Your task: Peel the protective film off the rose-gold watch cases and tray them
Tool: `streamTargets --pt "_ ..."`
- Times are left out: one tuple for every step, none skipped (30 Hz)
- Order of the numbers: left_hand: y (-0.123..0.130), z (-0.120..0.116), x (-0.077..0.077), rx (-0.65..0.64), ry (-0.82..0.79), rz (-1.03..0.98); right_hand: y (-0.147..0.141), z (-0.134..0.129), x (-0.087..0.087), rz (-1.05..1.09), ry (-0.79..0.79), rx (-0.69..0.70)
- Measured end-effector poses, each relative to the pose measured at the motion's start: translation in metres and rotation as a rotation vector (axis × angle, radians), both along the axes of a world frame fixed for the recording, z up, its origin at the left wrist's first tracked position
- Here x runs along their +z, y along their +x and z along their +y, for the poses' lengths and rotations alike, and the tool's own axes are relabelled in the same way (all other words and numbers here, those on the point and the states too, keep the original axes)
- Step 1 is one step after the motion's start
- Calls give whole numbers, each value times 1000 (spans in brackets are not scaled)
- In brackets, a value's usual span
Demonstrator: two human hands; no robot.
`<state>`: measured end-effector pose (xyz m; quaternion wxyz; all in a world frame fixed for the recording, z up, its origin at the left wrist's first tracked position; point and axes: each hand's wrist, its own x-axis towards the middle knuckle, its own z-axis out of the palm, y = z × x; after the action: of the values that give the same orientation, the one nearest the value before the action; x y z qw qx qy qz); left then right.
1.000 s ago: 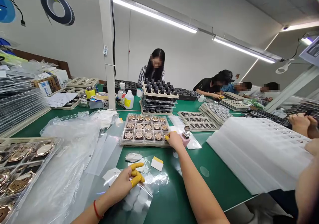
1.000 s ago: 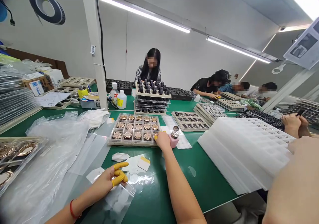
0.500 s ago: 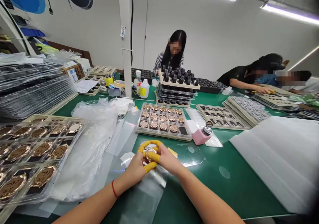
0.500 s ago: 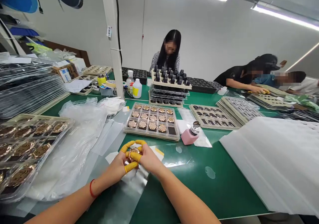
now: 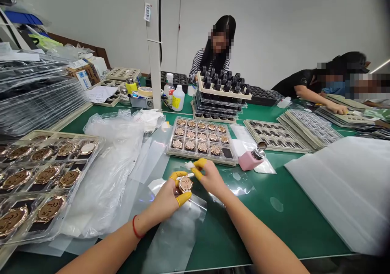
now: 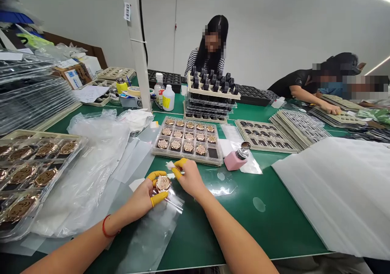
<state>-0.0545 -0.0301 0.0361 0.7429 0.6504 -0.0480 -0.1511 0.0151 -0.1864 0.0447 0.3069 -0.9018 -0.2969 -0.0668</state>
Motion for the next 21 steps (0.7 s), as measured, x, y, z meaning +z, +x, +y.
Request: streamTargets --pt "1 1 1 11 -6 1 -7 -3 6 33 82 35" --pt "2 2 1 13 -6 -4 -13 -5 11 43 135 96" --pt "2 2 2 11 1 -19 -18 -6 15 22 162 157" --pt "2 3 3 4 14 -36 -22 -6 17 -22 167 202" --pt "2 3 4 -6 27 -51 -25 -5 17 -76 162 222" --pt "2 3 4 -16 32 -58 -27 -4 16 -122 161 214" --pt "2 3 4 -21 31 -57 -28 -3 15 -150 164 195" --pt "2 3 4 -24 28 -51 -29 -2 13 -158 166 191" --pt "2 3 4 -22 35 -52 -29 0 11 -157 165 205" --pt "2 4 3 -23 59 -65 -30 0 10 -158 157 235" --pt "3 4 3 -25 97 -91 -30 1 8 -167 146 266" --pt "3 5 2 -27 136 -118 -30 1 7 -179 135 282" --pt "4 5 1 -27 159 -135 -29 1 6 -188 132 271" --pt "4 5 0 -21 157 -134 -27 0 5 -186 144 227" --pt "5 5 0 -5 133 -115 -24 -3 4 -166 168 154" --pt "5 4 -1 20 96 -92 -20 -5 4 -125 201 72" --pt "5 4 0 49 56 -78 -16 -9 4 -63 237 -6" --pt "5 4 0 76 21 -79 -12 -12 5 16 268 -68" --pt "5 4 1 97 -3 -95 -9 -15 6 110 285 -105" --pt "5 5 3 113 -16 -118 -8 -18 7 213 289 -117" --pt "4 6 4 120 -22 -143 -7 -20 9 317 283 -109"
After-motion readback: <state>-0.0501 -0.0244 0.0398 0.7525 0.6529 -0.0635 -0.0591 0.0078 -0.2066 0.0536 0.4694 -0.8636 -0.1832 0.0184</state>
